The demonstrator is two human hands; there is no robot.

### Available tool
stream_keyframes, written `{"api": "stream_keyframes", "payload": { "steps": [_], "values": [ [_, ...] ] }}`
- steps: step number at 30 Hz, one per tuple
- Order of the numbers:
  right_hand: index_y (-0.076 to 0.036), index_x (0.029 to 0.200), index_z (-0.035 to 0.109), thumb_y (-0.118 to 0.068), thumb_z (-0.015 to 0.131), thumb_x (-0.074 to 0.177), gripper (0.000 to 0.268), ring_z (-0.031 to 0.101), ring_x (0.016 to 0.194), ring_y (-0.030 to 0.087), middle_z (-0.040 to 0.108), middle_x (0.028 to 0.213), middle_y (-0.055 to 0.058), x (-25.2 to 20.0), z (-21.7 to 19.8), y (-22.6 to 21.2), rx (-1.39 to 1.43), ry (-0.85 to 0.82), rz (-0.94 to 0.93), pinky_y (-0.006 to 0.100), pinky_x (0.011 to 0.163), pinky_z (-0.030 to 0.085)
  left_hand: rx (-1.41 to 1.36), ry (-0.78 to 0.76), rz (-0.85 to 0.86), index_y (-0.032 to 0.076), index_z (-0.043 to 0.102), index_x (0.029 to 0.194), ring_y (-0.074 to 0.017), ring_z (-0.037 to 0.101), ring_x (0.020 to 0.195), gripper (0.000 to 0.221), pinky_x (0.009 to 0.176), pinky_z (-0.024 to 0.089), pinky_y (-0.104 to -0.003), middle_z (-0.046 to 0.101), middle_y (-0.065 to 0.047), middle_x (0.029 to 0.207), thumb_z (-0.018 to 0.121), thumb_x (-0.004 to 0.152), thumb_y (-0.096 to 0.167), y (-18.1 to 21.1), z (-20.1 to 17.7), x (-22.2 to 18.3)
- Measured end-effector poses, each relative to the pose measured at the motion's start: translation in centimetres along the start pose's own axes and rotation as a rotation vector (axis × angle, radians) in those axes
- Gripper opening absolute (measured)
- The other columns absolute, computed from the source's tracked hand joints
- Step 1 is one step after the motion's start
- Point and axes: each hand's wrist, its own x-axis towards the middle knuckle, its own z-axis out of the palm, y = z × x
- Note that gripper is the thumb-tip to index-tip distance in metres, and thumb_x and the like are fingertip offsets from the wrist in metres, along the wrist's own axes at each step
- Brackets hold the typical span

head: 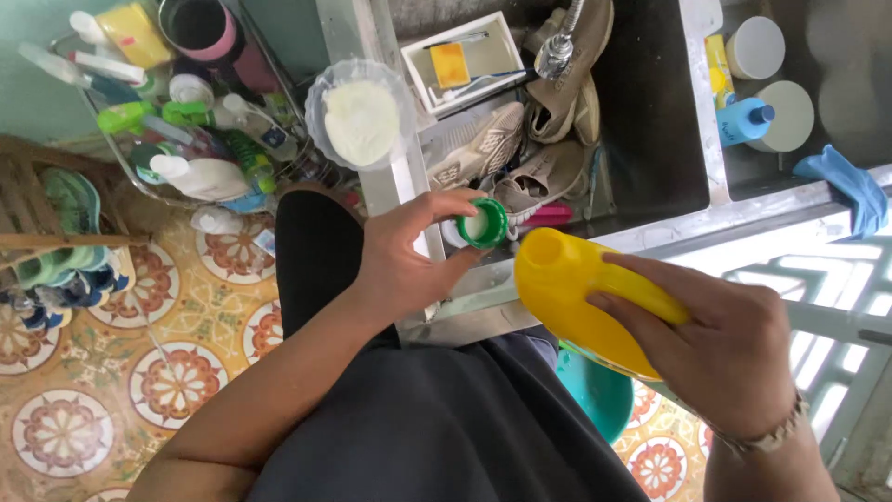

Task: Washing and scrubbing sneakers in a sink with soap and a brush.

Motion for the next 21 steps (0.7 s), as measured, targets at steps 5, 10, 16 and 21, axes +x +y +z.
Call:
{"api": "stream_keyframes", "payload": {
  "steps": [5,10,16,21],
  "values": [
    [-0.005,0.112,0.075,-0.019,0.082,0.082,0.033,0.078,0.072,0.021,0.078,0.09,0.012,2.4,2.0,-2.3,-0.042,-0.136,-0.25,0.028,0.064,0.059,0.055,0.063,-0.03,0.006,0.064,0.115,-0.0207,0.075,0.117,0.04,0.098,0.061,-0.029,0.073,-0.01,0.128,0.086,0.082,0.0,0.2,-0.9,-1.0],
    [-0.008,0.109,0.077,-0.025,0.08,0.083,0.031,0.073,0.064,0.03,0.075,0.078,0.014,4.3,4.0,-4.8,-0.157,-0.273,-0.202,0.035,0.058,0.057,0.133,0.145,-0.038,0.007,0.066,0.115,-0.0214,0.076,0.112,0.037,0.091,0.062,-0.028,0.074,-0.01,0.126,0.086,0.084,0.003,-0.6,-2.2,-2.6],
    [-0.006,0.108,0.076,-0.028,0.078,0.084,0.032,0.071,0.067,0.033,0.075,0.081,0.015,4.8,5.5,-4.8,-0.201,-0.361,-0.315,0.036,0.06,0.057,0.184,0.183,-0.064,0.008,0.066,0.113,-0.0207,0.077,0.107,0.035,0.089,0.061,-0.028,0.075,-0.01,0.123,0.086,0.084,0.007,-1.8,-2.4,-4.4],
    [-0.006,0.107,0.077,-0.025,0.078,0.085,0.03,0.073,0.065,0.029,0.076,0.083,0.014,4.0,4.2,-3.9,-0.154,-0.336,-0.284,0.034,0.059,0.057,0.096,0.177,-0.075,0.007,0.066,0.115,-0.0196,0.077,0.108,0.037,0.091,0.061,-0.028,0.075,-0.01,0.123,0.085,0.084,0.006,-0.9,-1.8,-4.1]
  ]
}}
